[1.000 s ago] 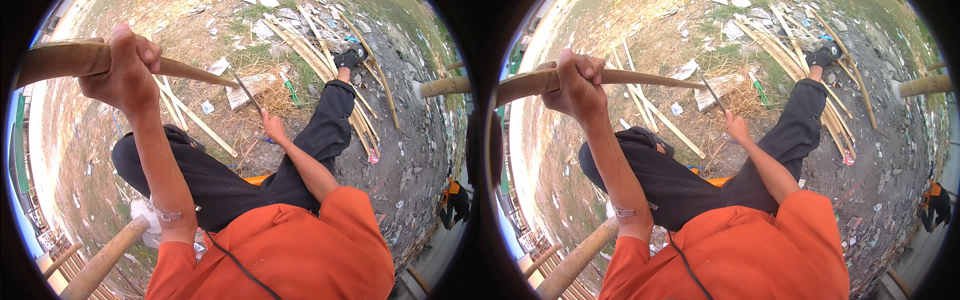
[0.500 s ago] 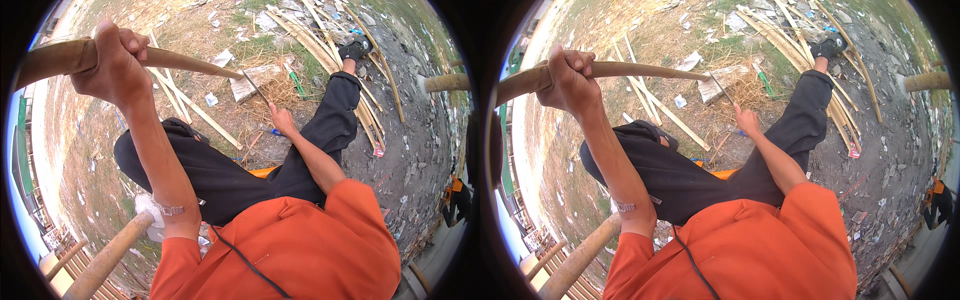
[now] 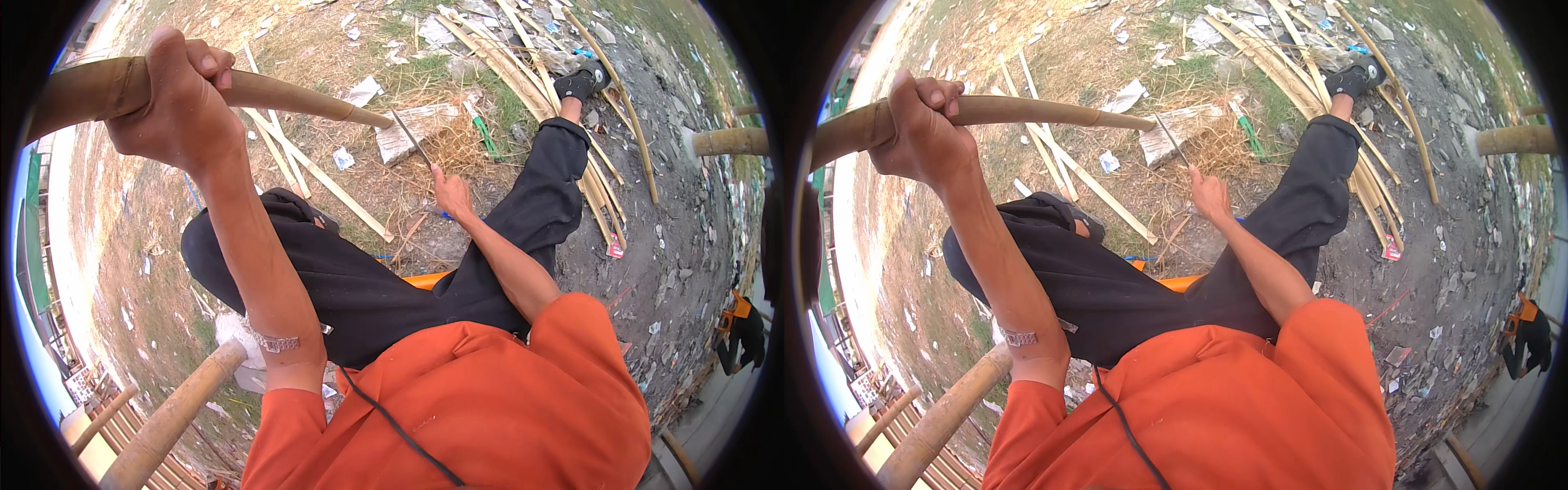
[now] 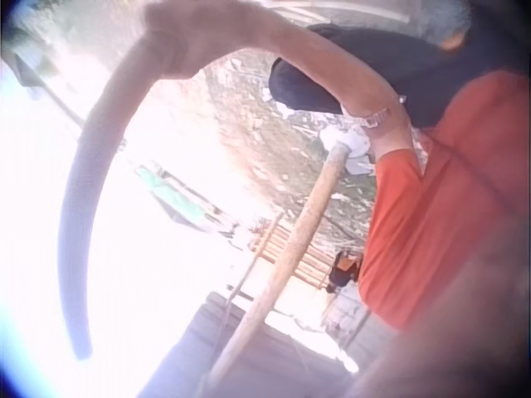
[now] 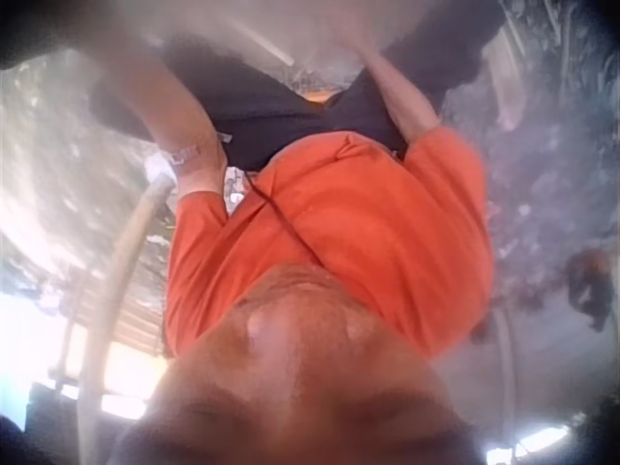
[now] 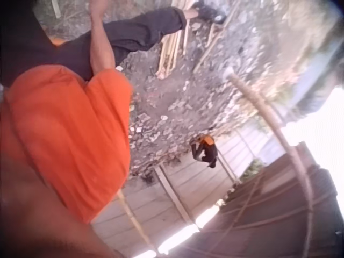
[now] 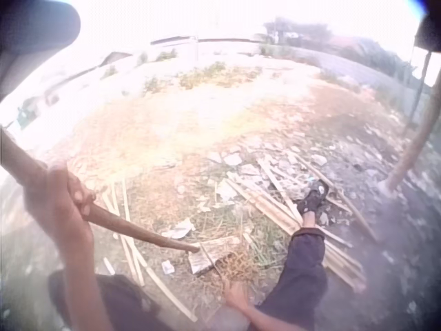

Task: The person sits on a small stool outdoors and uses a knife to shave and shape a long, curved piece of bamboo. They hold the bamboo with their left hand and carefully scrape the surface with the knife in their right hand, rotating the piece to work on different sides.

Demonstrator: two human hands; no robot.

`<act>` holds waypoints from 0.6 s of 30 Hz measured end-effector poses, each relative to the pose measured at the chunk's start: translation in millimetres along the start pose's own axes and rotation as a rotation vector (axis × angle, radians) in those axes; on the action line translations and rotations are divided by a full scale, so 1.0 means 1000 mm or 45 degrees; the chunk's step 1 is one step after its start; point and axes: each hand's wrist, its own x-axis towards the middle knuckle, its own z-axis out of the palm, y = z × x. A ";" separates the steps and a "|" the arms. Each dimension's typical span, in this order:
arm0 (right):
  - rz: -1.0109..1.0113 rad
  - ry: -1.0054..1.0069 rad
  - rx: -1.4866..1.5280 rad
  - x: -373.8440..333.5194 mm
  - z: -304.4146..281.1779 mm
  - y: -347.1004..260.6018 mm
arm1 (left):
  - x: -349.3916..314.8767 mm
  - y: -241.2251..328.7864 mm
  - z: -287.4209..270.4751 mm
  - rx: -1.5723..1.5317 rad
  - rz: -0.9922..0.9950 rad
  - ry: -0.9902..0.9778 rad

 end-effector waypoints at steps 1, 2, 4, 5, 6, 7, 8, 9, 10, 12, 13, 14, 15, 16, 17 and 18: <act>-0.057 0.021 0.116 -0.002 -0.003 -0.005 | -0.002 0.000 -0.002 -0.020 -0.003 -0.012; -0.116 0.039 0.233 -0.005 -0.011 -0.018 | -0.002 -0.001 -0.004 -0.036 -0.003 -0.023; -0.259 0.089 0.488 -0.016 -0.031 -0.049 | -0.002 0.002 -0.004 0.048 -0.005 -0.047; -0.312 0.093 0.545 -0.019 -0.025 -0.052 | -0.001 0.006 -0.006 0.057 0.005 -0.035; -0.366 0.094 0.604 -0.023 -0.019 -0.055 | 0.000 0.009 -0.009 0.068 0.016 -0.023; -0.421 0.115 0.657 -0.023 -0.017 -0.056 | 0.000 0.011 -0.009 0.076 0.018 -0.002; -0.294 0.066 0.366 -0.022 -0.006 -0.043 | -0.001 0.012 -0.007 0.076 0.015 0.012; -0.184 0.086 0.194 -0.014 0.007 -0.008 | -0.006 0.002 0.004 0.046 -0.028 0.006; -0.102 0.087 0.038 -0.003 0.024 0.025 | -0.007 0.000 0.015 0.035 -0.037 0.005; 0.016 -0.066 -0.024 0.004 0.022 0.018 | -0.003 0.003 0.012 -0.010 -0.006 -0.050; -0.037 -0.064 0.032 0.003 0.008 -0.001 | -0.005 0.005 0.007 -0.012 0.001 -0.057; -0.068 -0.072 0.079 -0.004 -0.004 -0.019 | -0.007 0.006 0.004 -0.021 0.032 -0.004; -0.090 -0.058 0.135 -0.006 -0.011 -0.028 | -0.008 0.007 0.002 -0.024 0.023 -0.002; -0.154 -0.016 0.285 -0.006 -0.011 -0.033 | -0.006 0.007 0.000 -0.024 0.024 -0.003; -0.188 -0.009 0.452 -0.005 -0.011 -0.037 | -0.003 0.006 -0.003 -0.023 0.026 -0.003; -0.222 -0.002 0.619 -0.004 -0.011 -0.042 | -0.001 0.004 -0.007 -0.014 0.032 -0.017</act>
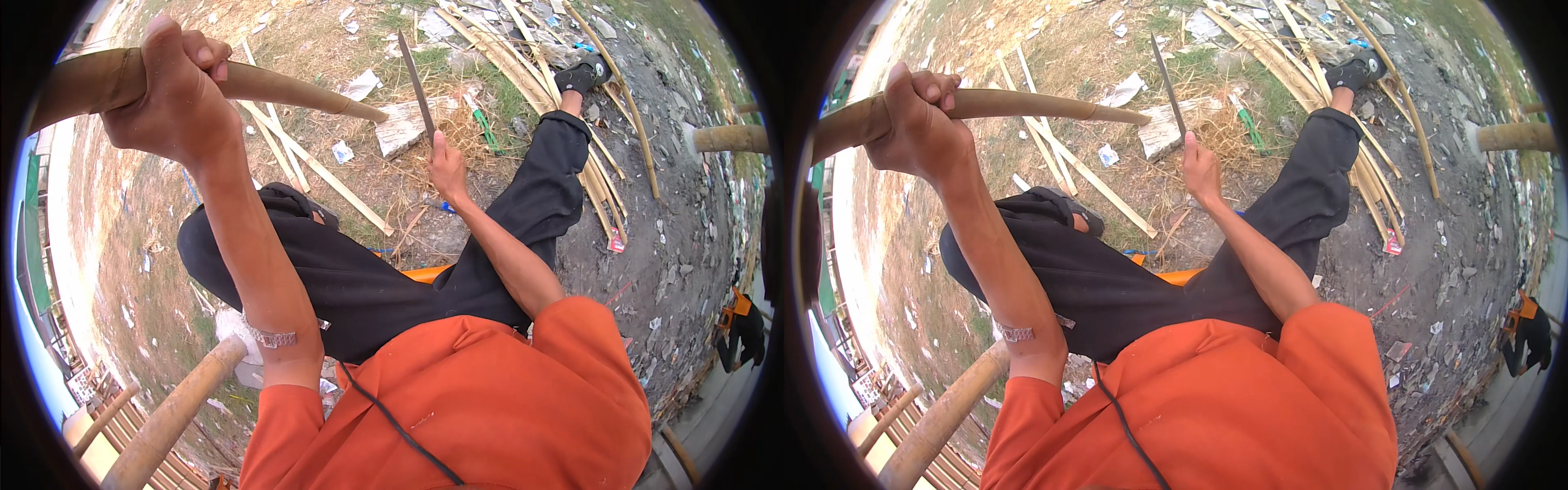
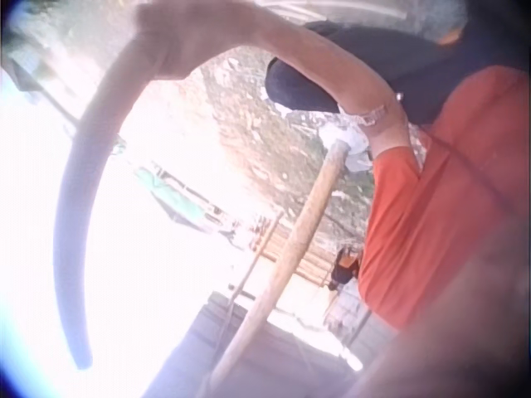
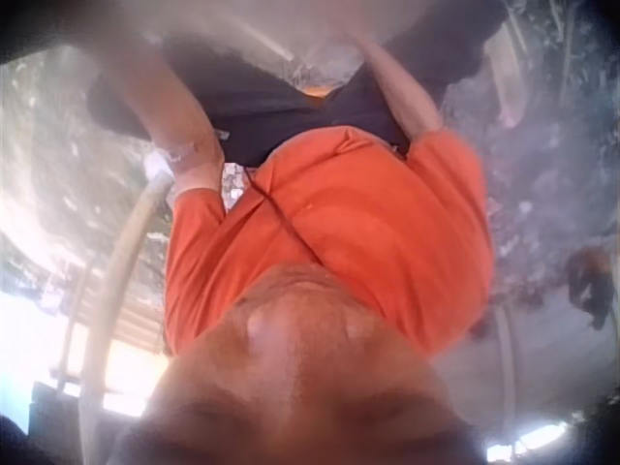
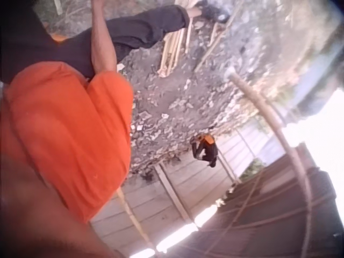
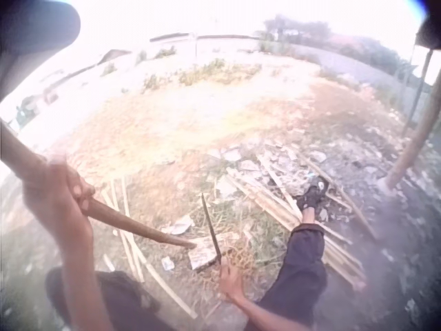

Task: The person sits on a small stool outdoors and uses a knife to shave and shape a long, curved piece of bamboo. They hold the bamboo with their left hand and carefully scrape the surface with the knife in their right hand, rotating the piece to work on different sides.

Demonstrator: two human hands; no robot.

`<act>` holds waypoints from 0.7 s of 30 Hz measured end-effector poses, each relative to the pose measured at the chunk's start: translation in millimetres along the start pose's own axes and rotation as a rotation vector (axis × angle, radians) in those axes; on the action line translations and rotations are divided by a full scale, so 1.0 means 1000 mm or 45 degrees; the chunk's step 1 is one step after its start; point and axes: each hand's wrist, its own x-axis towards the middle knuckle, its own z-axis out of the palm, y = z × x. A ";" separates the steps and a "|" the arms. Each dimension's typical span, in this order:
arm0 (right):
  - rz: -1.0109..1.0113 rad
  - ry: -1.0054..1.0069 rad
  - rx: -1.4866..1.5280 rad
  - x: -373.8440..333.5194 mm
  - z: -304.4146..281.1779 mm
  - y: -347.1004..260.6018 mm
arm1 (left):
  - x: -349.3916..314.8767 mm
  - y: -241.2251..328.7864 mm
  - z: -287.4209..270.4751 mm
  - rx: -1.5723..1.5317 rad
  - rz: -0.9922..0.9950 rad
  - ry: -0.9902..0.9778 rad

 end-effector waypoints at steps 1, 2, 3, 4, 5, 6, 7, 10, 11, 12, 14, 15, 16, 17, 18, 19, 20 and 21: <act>-0.036 0.015 0.165 0.000 0.001 -0.002 | 0.002 -0.001 -0.003 0.007 0.005 -0.013; 0.051 -0.014 0.181 -0.006 0.002 0.000 | 0.002 -0.002 -0.006 0.014 0.011 -0.025; 0.176 -0.057 -0.066 -0.009 0.009 0.021 | 0.002 -0.001 -0.007 0.029 -0.005 0.001; 0.319 -0.059 -0.309 -0.010 0.011 0.061 | -0.001 -0.003 0.001 0.008 -0.042 0.010; 0.445 -0.075 -0.542 -0.007 0.011 0.081 | 0.000 -0.003 0.008 -0.005 -0.056 0.021; 0.350 -0.038 -0.672 -0.012 0.010 0.074 | 0.003 -0.002 0.006 0.012 -0.044 0.032; 0.330 -0.086 -0.619 -0.007 0.007 0.057 | 0.003 0.002 0.001 0.036 -0.039 0.045; 0.243 -0.048 -0.528 -0.001 -0.013 0.017 | 0.004 0.004 -0.010 0.058 -0.060 0.014; 0.199 -0.009 -0.450 0.003 -0.017 0.023 | 0.008 0.004 -0.010 0.048 -0.062 -0.017; 0.154 0.029 -0.373 0.008 -0.020 0.033 | 0.009 0.006 -0.008 0.010 -0.071 -0.024; 0.132 0.125 -0.149 0.009 -0.022 0.040 | 0.004 0.009 -0.011 -0.042 -0.111 -0.037; 0.135 0.146 -0.104 0.012 -0.024 0.044 | 0.004 0.006 -0.008 -0.040 -0.102 -0.048; 0.130 0.161 -0.059 0.014 -0.024 0.043 | 0.008 0.004 -0.004 -0.034 -0.087 -0.055; 0.126 0.177 -0.014 0.015 -0.024 0.042 | 0.010 0.002 -0.002 -0.029 -0.072 -0.062; 0.102 0.153 -0.066 0.012 -0.025 0.043 | 0.009 0.003 -0.002 -0.014 -0.066 -0.062; 0.078 0.134 -0.113 0.009 -0.026 0.041 | 0.009 0.003 -0.003 -0.011 -0.072 -0.073; 0.054 0.116 -0.160 0.005 -0.028 0.040 | 0.007 0.005 -0.004 -0.008 -0.079 -0.085; 0.030 0.098 -0.206 0.004 -0.030 0.037 | 0.007 0.005 -0.004 -0.005 -0.085 -0.097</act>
